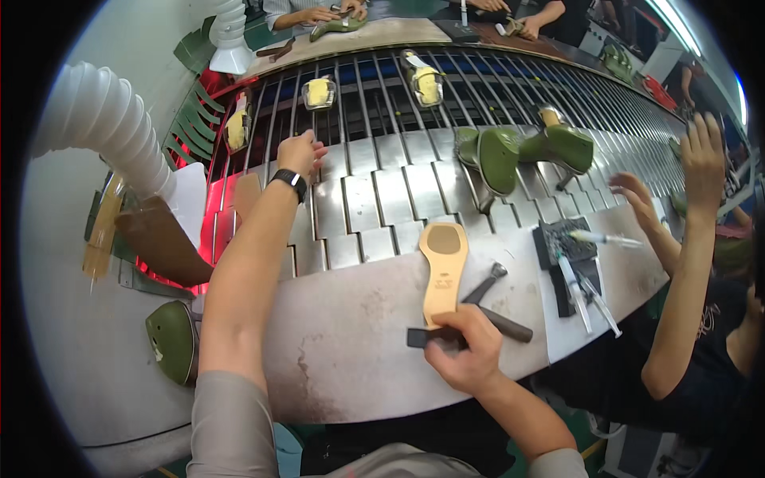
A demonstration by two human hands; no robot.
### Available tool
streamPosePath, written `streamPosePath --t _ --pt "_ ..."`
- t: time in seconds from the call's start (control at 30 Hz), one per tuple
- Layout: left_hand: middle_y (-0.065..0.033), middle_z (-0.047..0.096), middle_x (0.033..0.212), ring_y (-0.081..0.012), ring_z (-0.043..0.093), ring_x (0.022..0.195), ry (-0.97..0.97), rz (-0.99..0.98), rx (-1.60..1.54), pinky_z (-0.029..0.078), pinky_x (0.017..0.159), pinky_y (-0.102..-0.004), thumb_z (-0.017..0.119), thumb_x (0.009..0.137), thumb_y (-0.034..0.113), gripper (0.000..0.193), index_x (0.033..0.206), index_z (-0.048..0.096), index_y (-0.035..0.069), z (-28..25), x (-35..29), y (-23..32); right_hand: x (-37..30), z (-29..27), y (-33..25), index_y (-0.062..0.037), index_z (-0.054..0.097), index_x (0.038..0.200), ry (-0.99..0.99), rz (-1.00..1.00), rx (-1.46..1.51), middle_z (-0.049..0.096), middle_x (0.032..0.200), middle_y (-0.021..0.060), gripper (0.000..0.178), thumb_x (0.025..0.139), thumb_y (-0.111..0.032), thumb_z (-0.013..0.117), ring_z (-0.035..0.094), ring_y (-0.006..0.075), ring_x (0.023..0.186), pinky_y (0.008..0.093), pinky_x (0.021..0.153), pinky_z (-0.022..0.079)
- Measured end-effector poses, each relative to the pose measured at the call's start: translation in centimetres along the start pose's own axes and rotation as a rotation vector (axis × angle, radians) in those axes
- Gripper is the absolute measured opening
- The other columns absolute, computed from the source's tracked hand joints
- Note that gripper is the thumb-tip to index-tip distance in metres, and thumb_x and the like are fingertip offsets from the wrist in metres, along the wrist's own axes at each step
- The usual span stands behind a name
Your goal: The person attaches soles to high-heeled shoes on shoe lasts by pressing the soles on by hand, tapping the edges with a hammer, applying adhesive with a syringe, and hammering the seams.
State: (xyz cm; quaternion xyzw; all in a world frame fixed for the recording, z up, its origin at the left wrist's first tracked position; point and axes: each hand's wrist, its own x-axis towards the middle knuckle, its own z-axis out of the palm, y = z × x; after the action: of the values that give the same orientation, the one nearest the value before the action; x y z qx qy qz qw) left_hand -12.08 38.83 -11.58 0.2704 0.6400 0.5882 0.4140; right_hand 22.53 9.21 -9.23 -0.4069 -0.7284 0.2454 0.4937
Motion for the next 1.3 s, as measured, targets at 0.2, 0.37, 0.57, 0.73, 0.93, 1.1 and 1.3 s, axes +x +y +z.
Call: streamPosePath --t 0.2,0.37,0.57,0.73,0.93,1.1,1.3 --pt "-0.0164 0.076 0.113 -0.0190 0.076 0.096 -0.250 -0.159 -0.248 0.060 0.072 -0.0254 0.060 0.105 0.051 0.054 0.127 0.064 0.001 4.8 15.0 -4.8 0.2 -0.9 1.7 -0.0001 0.068 0.109 -0.032 0.031 0.006 0.067 0.100 0.0143 0.041 0.072 -0.001 0.086 0.069 0.0224 0.069 0.0303 0.061 0.057" --pt "-0.0080 0.074 0.112 -0.0174 0.075 0.103 -0.248 0.000 -0.325 0.061 0.080 -0.0250 0.068 0.105 0.025 0.036 0.128 0.064 -0.002 0.3 26.0 -7.1 -0.6 -0.1 1.7 0.0001 0.065 0.114 0.058 0.033 0.179 0.062 0.101 0.0138 0.040 0.078 -0.003 0.083 0.069 0.0272 0.075 0.0336 0.065 0.057" --pt "-0.0112 0.075 0.120 -0.0151 0.074 0.103 -0.337 0.013 -0.333 0.057 0.082 -0.0223 0.070 0.104 0.027 0.043 0.136 0.061 0.000 0.7 15.8 -5.0 -0.9 0.7 1.7 -0.0019 0.065 0.111 0.167 -0.008 0.099 0.062 0.100 0.0136 0.030 0.084 -0.005 0.077 0.069 0.0298 0.080 0.0383 0.068 0.055" --pt "-0.0116 0.075 0.118 -0.0141 0.074 0.103 -0.526 0.017 -0.401 0.058 0.081 -0.0217 0.068 0.105 0.025 0.039 0.133 0.063 -0.001 -7.0 0.4 -4.2 -1.3 3.0 -3.1 -0.0002 0.063 0.106 0.166 0.317 0.293 0.062 0.102 0.0157 0.024 0.087 -0.009 0.073 0.064 0.0344 0.093 0.0416 0.083 0.052" --pt "-0.0127 0.058 0.148 -0.0225 0.058 0.134 -0.373 0.124 -0.366 0.049 0.104 -0.0390 0.058 0.110 0.028 0.050 0.151 0.047 0.002 -20.2 -20.4 -4.8 -5.3 2.8 -2.6 0.0010 0.064 0.104 0.196 -0.119 0.017 0.052 0.137 0.0266 0.025 0.081 -0.006 0.072 0.050 0.0475 0.128 0.0498 0.107 0.045" --pt "-0.0196 0.067 0.122 -0.0234 0.068 0.094 -0.470 0.290 0.427 0.058 0.079 -0.0345 0.068 0.103 0.021 0.054 0.149 0.049 0.000 -24.0 -41.5 3.8 -6.5 -1.0 -1.1 0.0029 0.064 0.098 0.073 -0.019 -0.106 0.044 0.149 0.0342 0.023 0.080 -0.009 0.073 0.041 0.0511 0.141 0.0507 0.116 0.040" --pt "-0.0167 0.072 0.110 -0.0265 0.070 0.091 -0.340 0.505 0.850 0.058 0.076 -0.0383 0.071 0.102 0.031 0.041 0.133 0.065 0.004 -26.8 -40.9 7.8 -1.5 1.3 -5.7 -0.0008 0.055 0.071 0.018 0.429 0.585 0.057 0.060 0.0088 0.039 0.092 -0.027 0.075 0.054 0.0166 0.057 0.0359 0.056 0.046"
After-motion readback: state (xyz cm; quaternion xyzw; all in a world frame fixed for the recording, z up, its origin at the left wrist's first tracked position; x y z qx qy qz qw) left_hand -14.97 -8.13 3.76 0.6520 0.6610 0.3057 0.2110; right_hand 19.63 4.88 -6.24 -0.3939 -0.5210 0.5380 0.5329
